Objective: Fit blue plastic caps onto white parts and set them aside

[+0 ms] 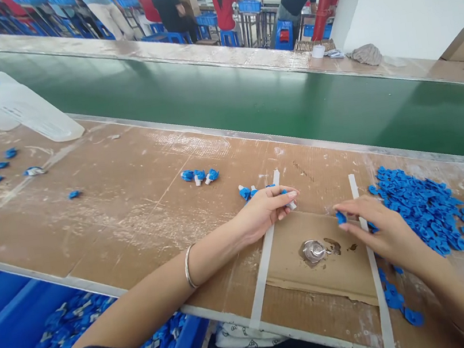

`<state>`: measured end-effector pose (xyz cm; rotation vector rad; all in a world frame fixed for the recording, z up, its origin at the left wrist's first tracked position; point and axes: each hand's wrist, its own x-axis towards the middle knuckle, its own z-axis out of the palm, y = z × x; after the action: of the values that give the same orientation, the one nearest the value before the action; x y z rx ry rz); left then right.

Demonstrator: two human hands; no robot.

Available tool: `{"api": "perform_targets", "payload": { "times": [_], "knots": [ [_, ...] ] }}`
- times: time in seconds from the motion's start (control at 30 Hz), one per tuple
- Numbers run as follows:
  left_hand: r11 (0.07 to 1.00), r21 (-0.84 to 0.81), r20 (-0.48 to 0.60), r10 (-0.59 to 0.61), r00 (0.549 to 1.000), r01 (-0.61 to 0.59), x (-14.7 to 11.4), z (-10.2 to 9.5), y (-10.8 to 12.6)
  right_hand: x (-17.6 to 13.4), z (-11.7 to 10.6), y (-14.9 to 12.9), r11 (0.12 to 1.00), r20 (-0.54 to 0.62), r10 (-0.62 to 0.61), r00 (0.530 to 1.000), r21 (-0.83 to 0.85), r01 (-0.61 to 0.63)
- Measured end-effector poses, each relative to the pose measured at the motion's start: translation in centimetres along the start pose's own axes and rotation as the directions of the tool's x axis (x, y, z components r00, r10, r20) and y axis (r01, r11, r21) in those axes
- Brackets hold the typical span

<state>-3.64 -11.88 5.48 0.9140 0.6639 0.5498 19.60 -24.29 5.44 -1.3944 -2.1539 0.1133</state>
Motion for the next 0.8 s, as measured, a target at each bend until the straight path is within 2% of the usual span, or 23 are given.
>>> {"api": "perform_targets", "payload": {
  "times": [0.07, 0.13, 0.27, 0.37, 0.43, 0.5, 0.6, 0.7, 0.8],
  "knots": [
    [0.997, 0.072, -0.037, 0.044, 0.998, -0.041, 0.0, 0.0, 0.0, 0.3, 0.0, -2.0, 0.988, 0.013, -0.049, 0.999, 0.147, 0.046],
    [0.986, 0.144, -0.048, 0.087, 0.995, -0.079, 0.0, 0.0, -0.1, 0.4, 0.4, -3.3, 0.972, 0.037, -0.113, 0.993, 0.210, 0.103],
    [0.980, 0.170, -0.022, 0.108, 0.994, -0.103, -0.2, 0.0, 0.1, 0.2, 1.7, -3.6, 0.963, 0.075, -0.180, 0.981, 0.215, 0.161],
    [0.985, 0.141, -0.024, 0.108, 0.994, -0.104, -0.2, -0.1, 0.2, 0.2, 2.0, -3.6, 0.960, 0.073, -0.169, 0.983, 0.237, 0.148],
    [0.985, 0.140, -0.050, 0.113, 0.992, -0.105, -0.2, -0.1, 0.1, 0.2, 1.9, -3.9, 0.948, 0.051, -0.107, 0.993, 0.307, 0.086],
    [0.989, 0.105, -0.069, 0.112, 0.991, -0.104, -0.2, 0.0, -0.2, 0.2, 1.7, -4.2, 0.904, 0.002, 0.019, 1.000, 0.428, -0.018],
    [0.995, 0.007, -0.042, 0.095, 0.995, -0.095, -0.7, 0.8, -0.9, 0.1, 1.8, -4.2, 0.726, -0.098, 0.246, 0.964, 0.678, -0.117],
    [0.996, -0.036, 0.051, 0.086, 0.995, -0.084, -1.6, 1.9, -1.6, 0.2, 2.3, -4.1, 0.525, -0.111, 0.371, 0.922, 0.844, -0.110],
    [0.993, -0.071, 0.134, 0.102, 0.986, -0.093, -2.4, 2.8, -2.0, 0.5, 2.7, -4.2, 0.460, -0.108, 0.427, 0.898, 0.881, -0.113]
  ]
}}
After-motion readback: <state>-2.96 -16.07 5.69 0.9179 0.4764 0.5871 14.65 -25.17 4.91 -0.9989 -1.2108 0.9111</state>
